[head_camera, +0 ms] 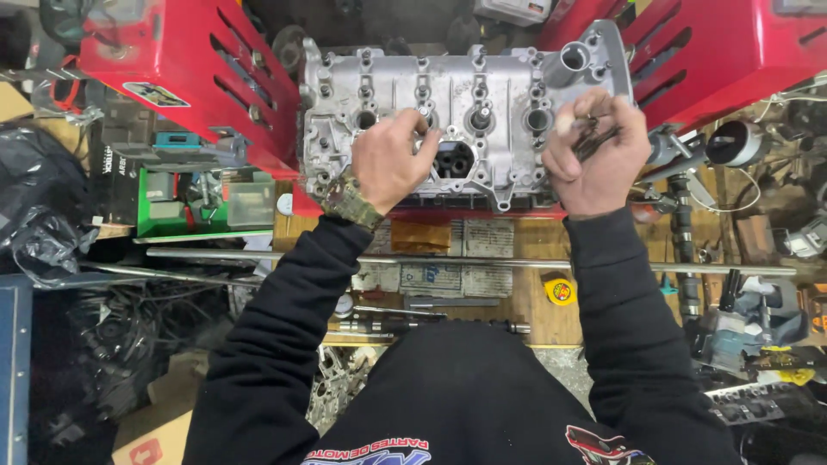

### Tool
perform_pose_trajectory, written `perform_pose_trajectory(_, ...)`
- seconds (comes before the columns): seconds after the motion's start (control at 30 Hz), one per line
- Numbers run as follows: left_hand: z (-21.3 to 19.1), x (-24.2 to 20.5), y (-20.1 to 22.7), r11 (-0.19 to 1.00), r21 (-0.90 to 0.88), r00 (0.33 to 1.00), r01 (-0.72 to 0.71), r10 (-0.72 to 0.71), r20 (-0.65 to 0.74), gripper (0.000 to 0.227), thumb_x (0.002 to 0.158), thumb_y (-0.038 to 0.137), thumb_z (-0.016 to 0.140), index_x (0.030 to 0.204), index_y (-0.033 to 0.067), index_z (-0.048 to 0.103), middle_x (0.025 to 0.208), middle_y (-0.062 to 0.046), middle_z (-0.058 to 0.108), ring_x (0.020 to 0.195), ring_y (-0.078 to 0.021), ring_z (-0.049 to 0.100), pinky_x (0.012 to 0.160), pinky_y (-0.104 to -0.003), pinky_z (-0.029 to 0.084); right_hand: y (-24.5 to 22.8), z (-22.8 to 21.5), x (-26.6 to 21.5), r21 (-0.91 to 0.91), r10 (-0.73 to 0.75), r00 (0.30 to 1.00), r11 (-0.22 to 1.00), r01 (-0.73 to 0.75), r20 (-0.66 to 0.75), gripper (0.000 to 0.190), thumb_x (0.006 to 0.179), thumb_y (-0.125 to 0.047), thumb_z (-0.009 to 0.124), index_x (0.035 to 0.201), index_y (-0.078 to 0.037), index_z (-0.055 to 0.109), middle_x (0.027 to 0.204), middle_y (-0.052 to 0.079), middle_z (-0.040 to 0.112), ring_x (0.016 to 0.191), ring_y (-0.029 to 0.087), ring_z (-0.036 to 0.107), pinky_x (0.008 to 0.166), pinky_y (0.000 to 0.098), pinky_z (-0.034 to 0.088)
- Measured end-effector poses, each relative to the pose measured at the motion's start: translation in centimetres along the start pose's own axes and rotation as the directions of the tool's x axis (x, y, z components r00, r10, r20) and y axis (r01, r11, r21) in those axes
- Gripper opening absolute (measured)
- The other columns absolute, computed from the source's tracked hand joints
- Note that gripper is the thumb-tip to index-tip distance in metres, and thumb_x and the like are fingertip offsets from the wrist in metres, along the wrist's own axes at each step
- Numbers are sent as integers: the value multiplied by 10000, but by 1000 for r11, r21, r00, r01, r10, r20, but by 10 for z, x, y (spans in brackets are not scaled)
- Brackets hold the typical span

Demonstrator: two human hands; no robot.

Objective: The person uses a power drill to remove bolts from a silver engine cylinder head resting on a workbench. After removing the bolts, the person uses their hands to lift and remove the metal valve covers from the head, placing them on the table.

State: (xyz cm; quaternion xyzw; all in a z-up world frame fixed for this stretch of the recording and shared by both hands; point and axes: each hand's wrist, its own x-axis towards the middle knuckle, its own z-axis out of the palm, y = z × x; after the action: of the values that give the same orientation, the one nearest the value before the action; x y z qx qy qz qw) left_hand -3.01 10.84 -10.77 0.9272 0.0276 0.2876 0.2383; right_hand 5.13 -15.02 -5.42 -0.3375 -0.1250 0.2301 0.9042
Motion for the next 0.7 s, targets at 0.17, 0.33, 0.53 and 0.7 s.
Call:
perform_pose_trajectory(0.17,-31,12,-13,378,-908,963,183,-254,88,105,934,40,613,906,126,666,676,90,493,520,-37,320,421,-237,244,-15,1,10,-168,38,998,985,-47,-55,412,1088,-456,546,783,-179,546,614,-60,513,393,50,349,363,214,260)
perform_pose_trajectory(0.33,-90,21,-53,-415,-886,917,208,-234,325,163,970,189,485,823,137,531,652,12,491,483,-87,327,413,-256,196,-35,-26,19,-953,-68,991,-288,94,118,283,1113,-319,734,1095,-45,665,750,40,643,561,179,631,519,301,518)
perform_pose_trajectory(0.53,-102,4,-91,276,-867,887,415,-335,318,125,1003,267,669,983,144,655,835,19,602,683,-88,524,606,-249,350,-8,-34,21,-353,234,954,-890,288,186,328,1070,-478,669,1037,-155,720,682,75,733,550,285,727,532,374,585)
perform_pose_trajectory(0.7,-73,-13,-85,977,-139,957,160,-119,266,362,865,311,704,1127,89,817,856,-38,811,443,-74,417,424,-248,324,-20,-32,21,-342,233,940,-887,310,249,303,1120,-394,638,1131,-91,644,654,67,713,509,274,715,480,356,572)
